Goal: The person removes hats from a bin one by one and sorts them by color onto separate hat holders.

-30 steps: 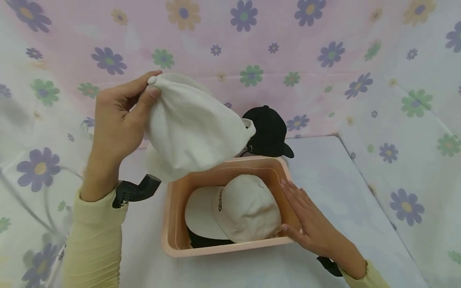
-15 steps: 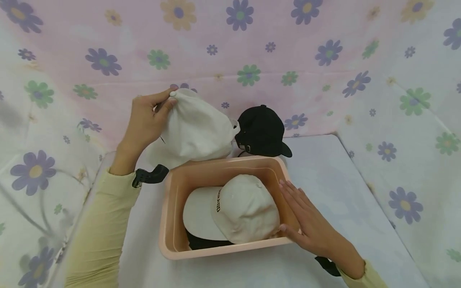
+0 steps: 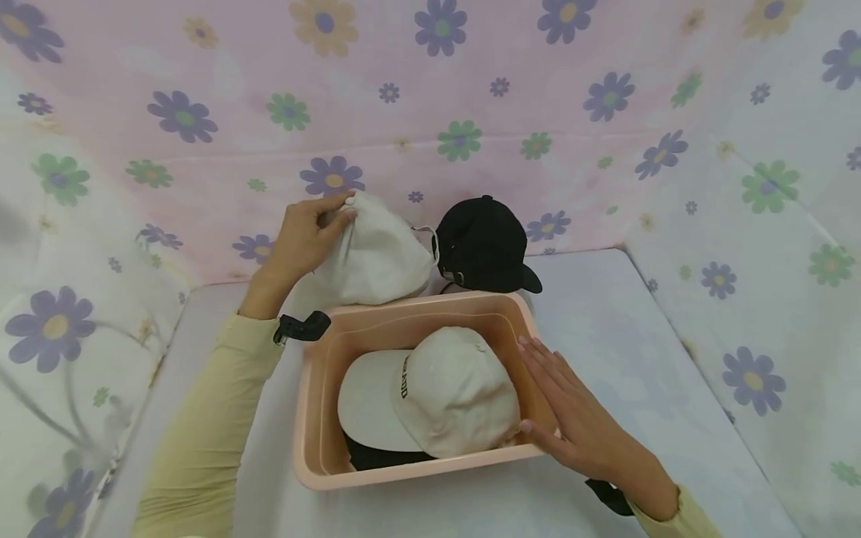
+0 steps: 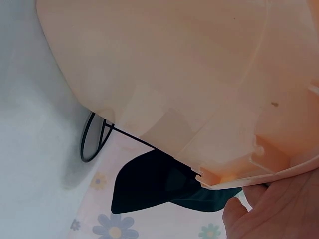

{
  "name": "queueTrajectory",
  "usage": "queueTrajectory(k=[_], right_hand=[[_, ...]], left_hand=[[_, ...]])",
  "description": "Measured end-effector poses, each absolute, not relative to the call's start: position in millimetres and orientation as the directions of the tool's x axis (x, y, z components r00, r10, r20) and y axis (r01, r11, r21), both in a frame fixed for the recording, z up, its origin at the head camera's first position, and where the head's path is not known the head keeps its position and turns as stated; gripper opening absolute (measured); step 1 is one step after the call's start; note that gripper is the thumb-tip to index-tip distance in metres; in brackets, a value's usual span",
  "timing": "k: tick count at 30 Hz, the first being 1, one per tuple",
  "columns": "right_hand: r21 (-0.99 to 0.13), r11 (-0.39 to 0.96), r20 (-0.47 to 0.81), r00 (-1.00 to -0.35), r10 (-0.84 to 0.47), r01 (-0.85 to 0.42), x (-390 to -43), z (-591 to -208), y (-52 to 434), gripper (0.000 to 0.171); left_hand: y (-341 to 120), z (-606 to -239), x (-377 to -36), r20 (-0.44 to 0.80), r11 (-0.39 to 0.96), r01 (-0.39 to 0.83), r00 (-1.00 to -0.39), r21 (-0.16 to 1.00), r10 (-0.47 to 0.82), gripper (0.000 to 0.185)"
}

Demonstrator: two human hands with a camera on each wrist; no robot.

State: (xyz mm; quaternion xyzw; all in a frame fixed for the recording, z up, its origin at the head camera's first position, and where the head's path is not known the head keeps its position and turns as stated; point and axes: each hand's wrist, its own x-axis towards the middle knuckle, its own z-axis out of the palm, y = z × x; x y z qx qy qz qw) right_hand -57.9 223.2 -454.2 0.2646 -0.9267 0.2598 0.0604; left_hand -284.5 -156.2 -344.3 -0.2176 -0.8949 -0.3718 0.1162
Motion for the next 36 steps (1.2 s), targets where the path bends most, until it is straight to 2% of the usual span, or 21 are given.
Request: queueTrajectory(k=[3,6,14,25,36], right_hand=[[-0.44,0.721,0.268,-0.845,-0.464,-0.535,-58.7,-455.6,223.4,0.095],[-0.435,0.717,0.282,-0.839,-0.465,-0.544,-59.6,-456.7,224.1,0.095],[-0.441,0.717,0.277,-0.842,-0.463,-0.54,-58.4,-454.2,224.8,0.095],[-0.441,0.721,0.272,-0.845,-0.461,-0.535,-57.6,-454.0,222.7,0.093],[-0.432,0.725,0.279,-0.844,-0.458,-0.536,-57.9,-455.4,223.0,0.093]], left_hand=[[-157.3,-350.4,-287.0,0.287,0.631,0.467,-0.883,0.62,0.372,0.045],[-158.4,-354.1,-288.8,0.258,0.626,0.5,-0.86,0.598,0.44,0.049],[-159.2,-355.8,-285.2,0.317,0.625,0.602,-0.797,0.497,0.514,0.052],[-179.7,-369.0,-279.9,0.355,0.551,0.521,-0.852,0.652,0.385,0.055],[-194.6,-377.1,-272.4,0.383,0.485,0.477,-0.879,0.733,0.285,0.055]])
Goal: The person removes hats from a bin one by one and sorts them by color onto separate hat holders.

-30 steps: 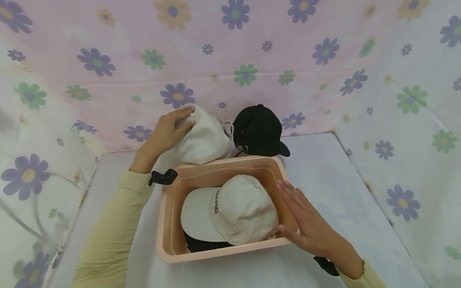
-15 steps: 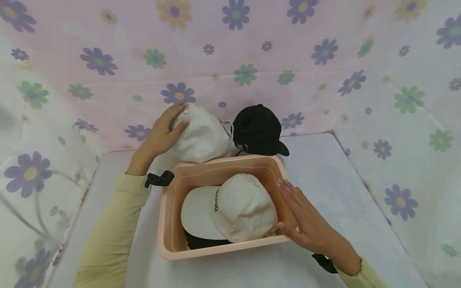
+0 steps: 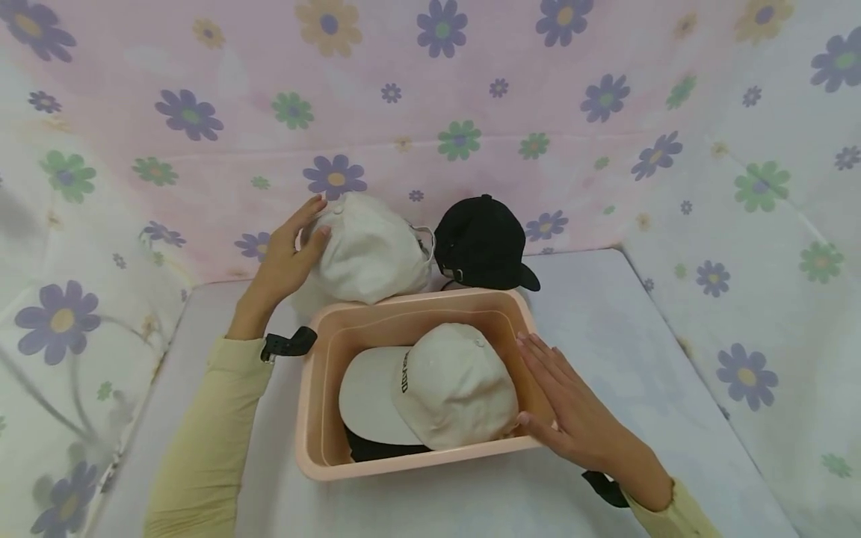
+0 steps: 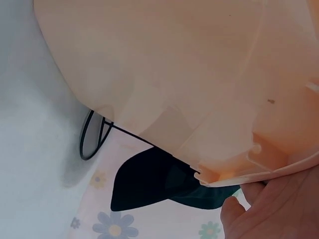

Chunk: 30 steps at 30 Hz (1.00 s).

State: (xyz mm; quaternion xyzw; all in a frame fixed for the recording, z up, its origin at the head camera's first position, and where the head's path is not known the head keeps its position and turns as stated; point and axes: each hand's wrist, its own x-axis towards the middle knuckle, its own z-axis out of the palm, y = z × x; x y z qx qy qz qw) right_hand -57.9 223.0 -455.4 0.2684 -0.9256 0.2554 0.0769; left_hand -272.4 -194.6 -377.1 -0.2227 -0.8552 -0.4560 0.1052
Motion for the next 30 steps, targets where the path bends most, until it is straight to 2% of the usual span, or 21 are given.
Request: queueTrajectory(k=[7,13,17,21,25,28,30], right_hand=[[-0.418,0.732,0.237,-0.843,-0.483,-0.538,-59.0,-450.2,221.8,0.094],[-0.407,0.776,0.022,-0.854,-0.519,-0.482,-61.0,-425.8,223.2,0.091],[-0.416,0.76,-0.075,-0.814,-0.577,-0.5,-72.3,-395.9,216.6,0.087],[-0.444,0.664,-0.036,-0.728,-0.685,-0.602,-95.6,-367.1,199.9,0.08],[-0.511,0.532,0.047,-0.639,-0.767,-0.675,-131.6,-347.5,175.3,0.07],[-0.58,0.472,0.087,-0.626,-0.775,-0.664,-163.2,-340.5,156.5,0.068],[-0.618,0.462,0.101,-0.647,-0.756,-0.636,-183.6,-339.6,144.8,0.07]], left_hand=[[-213.0,-385.4,-258.8,0.398,0.387,0.419,-0.907,0.822,0.137,0.048],[-233.0,-403.1,-245.6,0.356,0.385,0.367,-0.929,0.847,0.103,0.048],[-243.8,-415.1,-236.1,0.283,0.42,0.291,-0.956,0.859,0.083,0.051],[-252.0,-430.2,-232.1,0.162,0.413,0.157,-0.987,0.897,0.023,0.056],[-255.2,-448.0,-232.3,-0.044,0.4,-0.034,-0.999,0.916,0.014,0.065],[-253.7,-460.2,-232.8,-0.174,0.36,-0.142,-0.983,0.922,0.057,0.069],[-251.2,-466.4,-232.2,-0.22,0.312,-0.184,-0.972,0.932,0.084,0.069]])
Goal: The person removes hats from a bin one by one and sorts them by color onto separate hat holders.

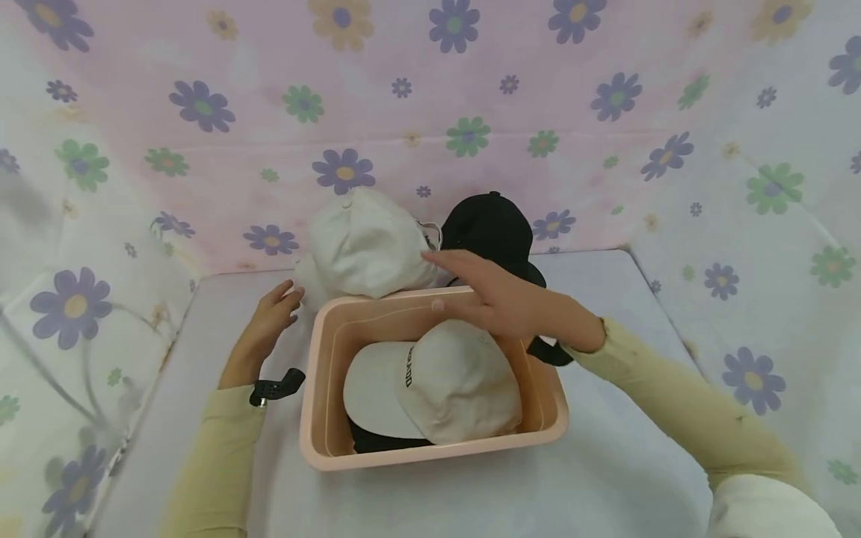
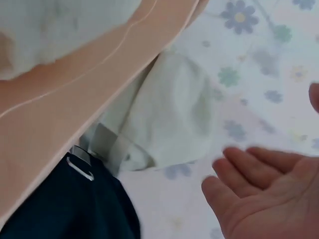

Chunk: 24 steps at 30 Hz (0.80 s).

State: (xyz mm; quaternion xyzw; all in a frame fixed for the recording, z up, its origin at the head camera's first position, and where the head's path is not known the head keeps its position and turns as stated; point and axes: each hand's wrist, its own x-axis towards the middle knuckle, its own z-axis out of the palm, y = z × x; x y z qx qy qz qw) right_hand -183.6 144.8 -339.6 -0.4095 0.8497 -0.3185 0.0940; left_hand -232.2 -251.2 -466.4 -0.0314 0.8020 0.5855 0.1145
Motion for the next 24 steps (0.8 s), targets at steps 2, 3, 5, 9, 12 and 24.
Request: queueTrajectory(k=[2,3,5,9,12,24], right_hand=[[-0.65,0.457,0.113,-0.672,-0.732,-0.607,-202.8,-341.6,133.6,0.071],[-0.661,0.46,0.113,-0.685,-0.72,-0.593,-211.1,-343.1,128.3,0.072],[-0.692,0.471,0.1,-0.719,-0.688,-0.548,-225.6,-347.5,118.2,0.072],[-0.749,0.498,0.037,-0.778,-0.627,-0.437,-247.1,-358.2,102.8,0.072],[-0.787,0.483,0.001,-0.783,-0.622,-0.384,-258.7,-365.3,94.7,0.064],[-0.865,0.489,-0.169,-0.85,-0.499,-0.115,-275.9,-360.4,95.2,0.057]], left_hand=[[-248.2,-470.2,-231.7,-0.228,0.259,-0.199,-0.97,0.945,0.085,0.067],[-246.1,-471.1,-231.1,-0.22,0.25,-0.197,-0.973,0.948,0.071,0.065],[-243.2,-471.8,-230.1,-0.196,0.236,-0.183,-0.98,0.954,0.034,0.063],[-238.7,-469.6,-228.1,-0.146,0.263,-0.155,-0.988,0.952,-0.055,0.06],[-235.9,-467.7,-226.9,-0.122,0.273,-0.15,-0.986,0.95,-0.116,0.058],[-244.5,-463.6,-233.6,-0.36,-0.568,-0.246,-0.928,0.785,-0.097,0.066]])
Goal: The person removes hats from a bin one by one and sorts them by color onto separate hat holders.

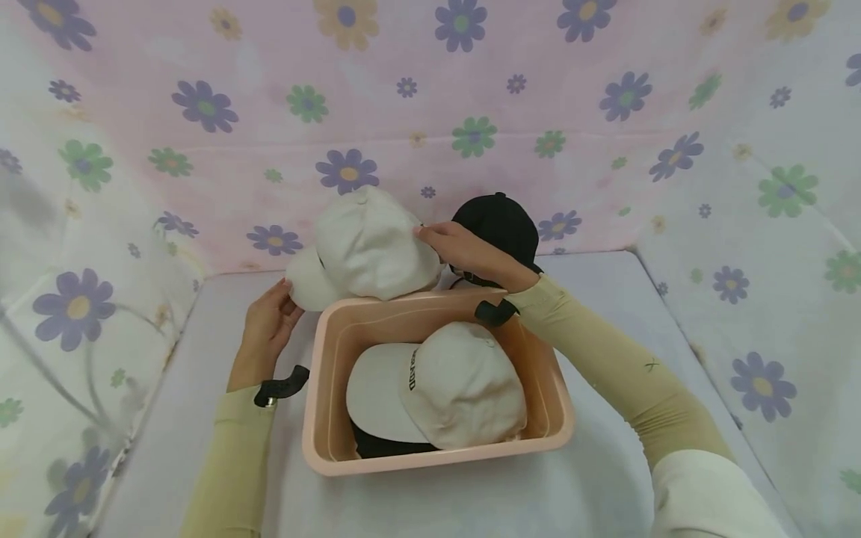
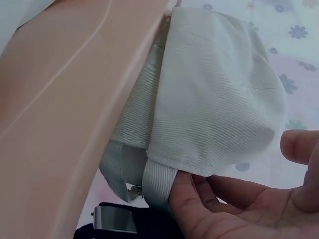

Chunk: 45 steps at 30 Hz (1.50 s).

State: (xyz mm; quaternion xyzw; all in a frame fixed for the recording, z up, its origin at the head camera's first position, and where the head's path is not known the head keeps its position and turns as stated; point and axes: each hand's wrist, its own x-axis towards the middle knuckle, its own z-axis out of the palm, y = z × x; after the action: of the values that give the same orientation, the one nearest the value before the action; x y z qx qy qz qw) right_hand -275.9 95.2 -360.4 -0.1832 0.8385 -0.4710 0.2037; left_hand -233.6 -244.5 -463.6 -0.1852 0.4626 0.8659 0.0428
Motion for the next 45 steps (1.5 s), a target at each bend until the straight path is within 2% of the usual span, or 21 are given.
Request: queueTrajectory(k=[5,11,15,19,22,26,31,35,40,45], right_hand=[[-0.892,0.447,-0.184,-0.847,-0.499,-0.069,-277.9,-357.6,93.4,0.054],[-0.931,0.365,-0.188,-0.861,-0.472,0.004,-281.2,-355.4,89.7,0.051],[-0.958,0.253,-0.236,-0.865,-0.444,0.131,-287.6,-352.3,86.9,0.054],[-0.951,0.147,-0.309,-0.859,-0.409,0.272,-297.9,-350.4,82.2,0.06],[-0.945,0.085,-0.324,-0.857,-0.401,0.317,-303.6,-349.6,79.2,0.061],[-0.949,0.02,-0.295,-0.861,-0.415,0.315,-307.9,-347.3,76.9,0.06],[-0.957,-0.08,-0.22,-0.877,-0.428,0.279,-310.1,-346.4,78.1,0.051],[-0.965,-0.115,-0.171,-0.896,-0.41,0.236,-311.3,-347.0,79.0,0.049],[-0.968,-0.087,-0.185,-0.903,-0.389,0.236,-314.1,-351.5,76.4,0.05],[-0.965,0.017,-0.245,-0.876,-0.414,0.262,-314.2,-358.5,72.5,0.056]], left_hand=[[-240.3,-471.5,-240.5,-0.358,-0.55,-0.307,-0.934,0.776,0.016,0.072],[-228.8,-473.9,-248.2,-0.338,-0.512,-0.284,-0.941,0.811,-0.013,0.07],[-228.9,-467.0,-249.3,-0.308,-0.484,-0.258,-0.951,0.836,-0.025,0.071],[-231.1,-456.0,-253.8,-0.279,-0.516,-0.223,-0.96,0.827,-0.031,0.063],[-234.5,-447.2,-257.3,-0.252,-0.557,-0.192,-0.967,0.808,-0.033,0.048],[-239.0,-435.9,-260.4,-0.204,-0.561,-0.146,-0.978,0.815,-0.041,0.041],[-239.0,-425.5,-264.7,-0.156,-0.527,-0.115,-0.987,0.842,-0.034,0.055],[-236.3,-421.1,-268.7,-0.149,-0.488,-0.115,-0.988,0.865,-0.033,0.059],[-233.0,-422.1,-273.8,-0.182,-0.419,-0.148,-0.982,0.896,-0.041,0.062],[-233.3,-432.2,-275.3,-0.242,-0.399,-0.205,-0.969,0.894,-0.043,0.072]])
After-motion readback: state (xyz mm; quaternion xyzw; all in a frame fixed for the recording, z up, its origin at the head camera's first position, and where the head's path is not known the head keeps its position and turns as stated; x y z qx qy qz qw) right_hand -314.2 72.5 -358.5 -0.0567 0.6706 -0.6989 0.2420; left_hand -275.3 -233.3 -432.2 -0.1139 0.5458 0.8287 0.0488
